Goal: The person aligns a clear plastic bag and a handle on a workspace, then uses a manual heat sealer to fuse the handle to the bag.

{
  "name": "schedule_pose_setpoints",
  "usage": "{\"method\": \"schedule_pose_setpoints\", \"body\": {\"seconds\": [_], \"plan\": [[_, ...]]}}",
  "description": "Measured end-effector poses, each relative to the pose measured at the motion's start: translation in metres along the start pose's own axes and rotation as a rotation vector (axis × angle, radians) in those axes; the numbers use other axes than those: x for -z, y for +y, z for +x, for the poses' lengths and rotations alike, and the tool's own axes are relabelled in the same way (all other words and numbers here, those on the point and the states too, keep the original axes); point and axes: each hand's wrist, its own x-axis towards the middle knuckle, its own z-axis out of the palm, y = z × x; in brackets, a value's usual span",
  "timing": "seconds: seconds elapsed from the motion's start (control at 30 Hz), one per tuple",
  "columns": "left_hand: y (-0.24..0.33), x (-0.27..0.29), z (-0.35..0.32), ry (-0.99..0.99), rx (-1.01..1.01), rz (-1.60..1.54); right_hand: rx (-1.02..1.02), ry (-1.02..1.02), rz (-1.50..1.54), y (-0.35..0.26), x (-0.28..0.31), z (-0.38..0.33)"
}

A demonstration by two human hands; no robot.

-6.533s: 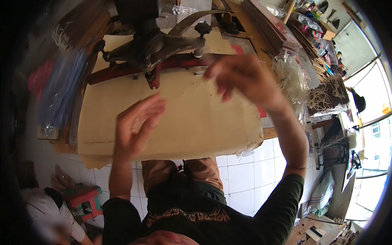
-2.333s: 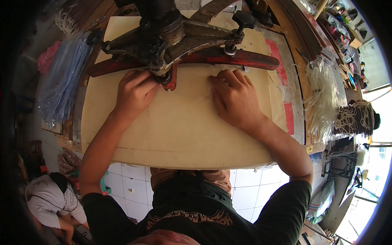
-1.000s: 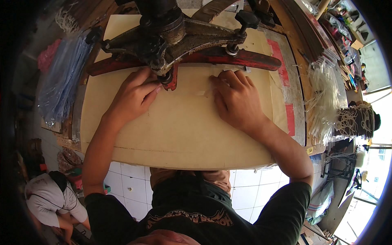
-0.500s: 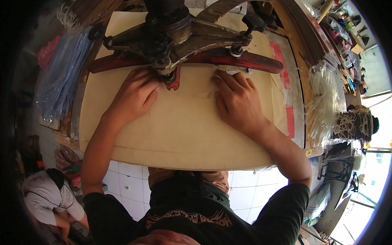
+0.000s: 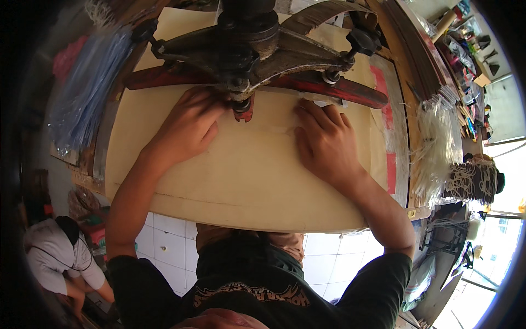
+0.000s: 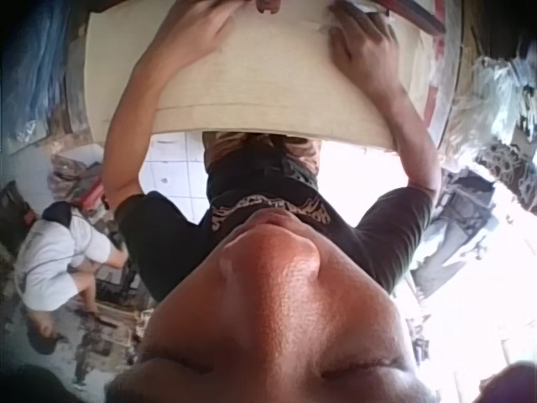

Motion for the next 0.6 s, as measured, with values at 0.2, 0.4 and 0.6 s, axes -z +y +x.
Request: {"method": "schedule_pose_setpoints", "body": {"seconds": [0.2,0.4,0.6], "plan": [[-0.004,-0.0039,-0.0018,-0.031,0.0,0.007,-0.011,-0.024,0.038,-0.004,0.0043,0.0034],[-0.0039,-0.0061,-0.0008,-0.027,-0.01,0.031,0.002,-0.015,0.025,-0.002,0.0041,0.0047],[-0.0038,-0.0062,0.0002,-0.021,-0.012,0.002,0.003,-0.038,-0.016,0.0021,-0.0004,0.0025]]}}
